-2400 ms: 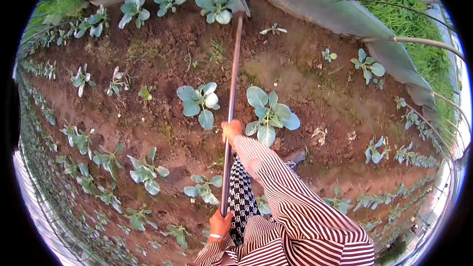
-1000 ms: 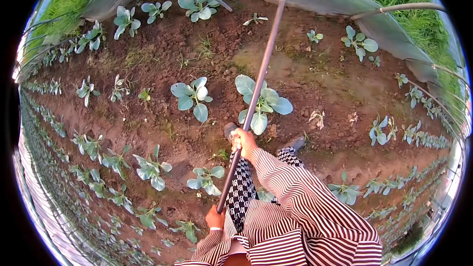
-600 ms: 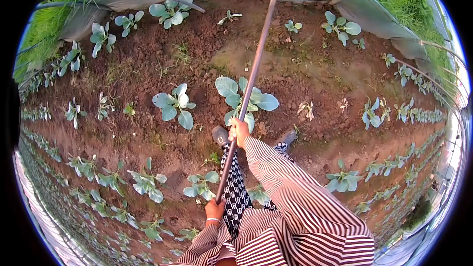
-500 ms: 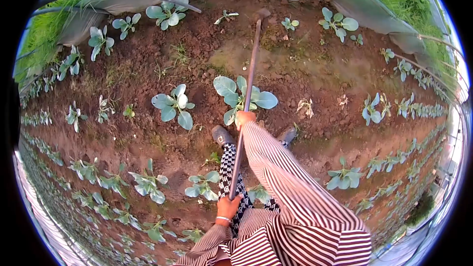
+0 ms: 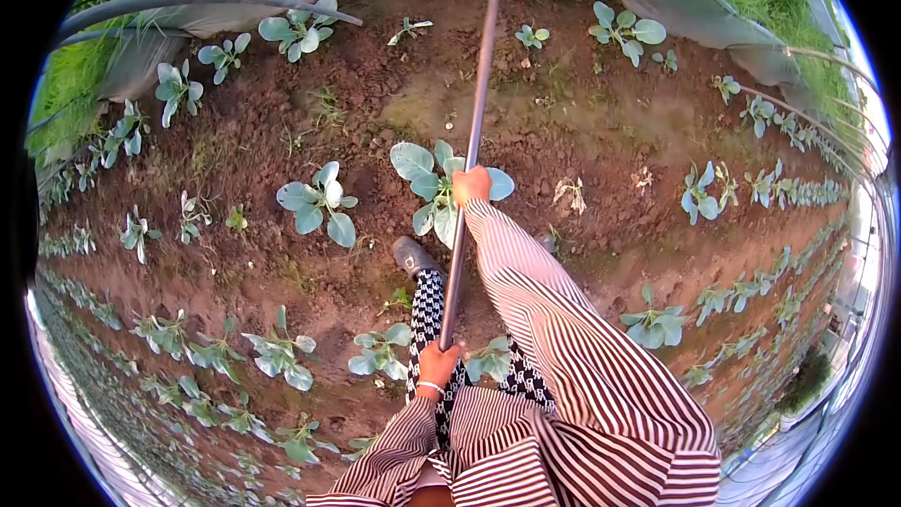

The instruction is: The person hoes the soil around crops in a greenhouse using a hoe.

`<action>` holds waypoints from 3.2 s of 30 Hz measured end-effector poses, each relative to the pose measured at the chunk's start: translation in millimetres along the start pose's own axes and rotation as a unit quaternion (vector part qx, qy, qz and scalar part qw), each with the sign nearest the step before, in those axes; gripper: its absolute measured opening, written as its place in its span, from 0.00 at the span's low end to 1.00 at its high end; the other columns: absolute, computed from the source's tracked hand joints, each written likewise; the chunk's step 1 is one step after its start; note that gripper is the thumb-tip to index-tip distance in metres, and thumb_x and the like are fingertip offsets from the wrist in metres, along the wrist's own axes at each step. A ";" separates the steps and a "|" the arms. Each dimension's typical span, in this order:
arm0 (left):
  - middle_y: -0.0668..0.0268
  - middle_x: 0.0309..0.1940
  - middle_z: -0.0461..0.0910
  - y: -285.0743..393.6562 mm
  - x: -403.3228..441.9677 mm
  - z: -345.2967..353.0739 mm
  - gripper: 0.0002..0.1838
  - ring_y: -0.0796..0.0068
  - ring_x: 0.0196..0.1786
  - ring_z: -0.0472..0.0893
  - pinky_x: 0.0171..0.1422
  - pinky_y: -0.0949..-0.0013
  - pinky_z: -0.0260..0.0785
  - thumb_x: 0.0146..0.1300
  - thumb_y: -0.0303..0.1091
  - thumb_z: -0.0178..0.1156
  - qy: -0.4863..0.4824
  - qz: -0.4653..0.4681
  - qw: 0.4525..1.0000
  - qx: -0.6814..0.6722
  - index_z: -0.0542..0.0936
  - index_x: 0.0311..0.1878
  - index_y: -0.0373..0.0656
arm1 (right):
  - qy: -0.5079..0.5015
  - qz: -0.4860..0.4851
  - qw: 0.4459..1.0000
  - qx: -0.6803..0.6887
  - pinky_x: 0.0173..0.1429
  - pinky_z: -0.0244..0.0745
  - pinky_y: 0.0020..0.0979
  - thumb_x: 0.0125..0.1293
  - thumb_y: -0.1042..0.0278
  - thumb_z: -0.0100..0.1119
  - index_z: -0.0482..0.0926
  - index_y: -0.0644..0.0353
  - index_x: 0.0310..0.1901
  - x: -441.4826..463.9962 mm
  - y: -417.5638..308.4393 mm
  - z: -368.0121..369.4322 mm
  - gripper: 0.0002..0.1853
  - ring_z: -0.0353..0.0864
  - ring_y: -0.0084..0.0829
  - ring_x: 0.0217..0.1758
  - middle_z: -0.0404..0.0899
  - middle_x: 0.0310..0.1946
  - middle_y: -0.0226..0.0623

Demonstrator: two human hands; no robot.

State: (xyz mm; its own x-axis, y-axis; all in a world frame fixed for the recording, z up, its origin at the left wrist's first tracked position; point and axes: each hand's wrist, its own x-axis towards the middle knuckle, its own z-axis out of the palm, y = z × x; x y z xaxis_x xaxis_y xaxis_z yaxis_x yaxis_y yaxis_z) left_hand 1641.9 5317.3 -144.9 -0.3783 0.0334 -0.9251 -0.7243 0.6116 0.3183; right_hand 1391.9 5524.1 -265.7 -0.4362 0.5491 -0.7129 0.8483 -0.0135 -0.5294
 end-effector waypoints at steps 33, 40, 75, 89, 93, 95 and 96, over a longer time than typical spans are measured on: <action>0.52 0.20 0.79 14.0 -100.4 12.6 0.19 0.54 0.26 0.81 0.34 0.57 0.71 0.52 0.47 0.63 0.118 0.033 0.980 0.160 0.79 0.32 0.36 | -0.142 0.117 0.909 0.375 0.09 0.58 0.27 0.52 0.73 0.57 0.67 0.59 0.27 -74.1 53.0 -54.9 0.08 0.63 0.22 0.07 0.66 0.11 0.30; 0.58 0.15 0.75 26.8 1.8 62.9 0.20 0.66 0.18 0.75 0.26 0.62 0.66 0.49 0.47 0.66 0.063 0.098 0.982 0.146 0.77 0.24 0.36 | 0.067 -0.025 0.974 0.213 0.12 0.68 0.34 0.53 0.74 0.53 0.68 0.69 0.36 -16.9 21.0 -142.3 0.10 0.73 0.32 0.11 0.70 0.14 0.40; 0.47 0.24 0.79 30.9 -74.5 133.7 0.21 0.49 0.30 0.81 0.38 0.56 0.72 0.48 0.47 0.60 0.016 0.062 0.982 0.178 0.80 0.35 0.37 | -0.012 0.133 0.962 0.240 0.10 0.62 0.33 0.53 0.76 0.52 0.65 0.65 0.35 1.5 103.0 -190.2 0.09 0.67 0.29 0.10 0.66 0.15 0.36; 0.56 0.20 0.79 64.4 -24.5 177.7 0.21 0.65 0.24 0.80 0.30 0.63 0.71 0.52 0.47 0.63 -0.065 -0.022 0.992 0.103 0.79 0.30 0.33 | 0.033 0.072 0.997 -0.002 0.27 0.77 0.39 0.50 0.75 0.53 0.73 0.74 0.34 86.0 111.5 -188.6 0.11 0.81 0.46 0.25 0.78 0.26 0.57; 0.49 0.22 0.79 41.8 -79.5 123.7 0.21 0.55 0.27 0.82 0.34 0.57 0.72 0.49 0.47 0.63 -0.036 0.018 0.974 0.224 0.80 0.31 0.34 | -0.027 0.084 0.966 0.244 0.13 0.65 0.37 0.50 0.74 0.56 0.69 0.67 0.25 7.9 134.6 -168.0 0.07 0.73 0.35 0.11 0.72 0.13 0.42; 0.47 0.22 0.79 13.9 -84.9 112.4 0.19 0.51 0.28 0.81 0.35 0.56 0.72 0.49 0.45 0.62 0.042 0.049 0.978 0.198 0.80 0.32 0.35 | -0.045 0.174 0.941 0.287 0.11 0.63 0.35 0.50 0.75 0.56 0.68 0.64 0.24 -5.2 145.8 -154.7 0.06 0.70 0.31 0.09 0.69 0.11 0.38; 0.46 0.22 0.78 18.2 -80.2 107.8 0.19 0.50 0.29 0.81 0.35 0.56 0.72 0.49 0.45 0.62 0.054 0.068 0.976 0.200 0.80 0.32 0.35 | -0.056 0.165 0.932 0.319 0.10 0.62 0.34 0.49 0.76 0.56 0.67 0.63 0.23 -5.1 137.3 -159.1 0.06 0.67 0.29 0.09 0.67 0.11 0.36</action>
State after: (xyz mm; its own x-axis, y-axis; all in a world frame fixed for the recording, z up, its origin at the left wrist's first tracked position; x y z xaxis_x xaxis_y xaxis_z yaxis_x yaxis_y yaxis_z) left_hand 1721.2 5410.9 -87.3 -0.5291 0.0660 -0.8460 -0.3877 0.8680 0.3102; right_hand 1558.4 5652.4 -261.6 -0.2425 0.3368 -0.9098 0.6066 -0.6792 -0.4131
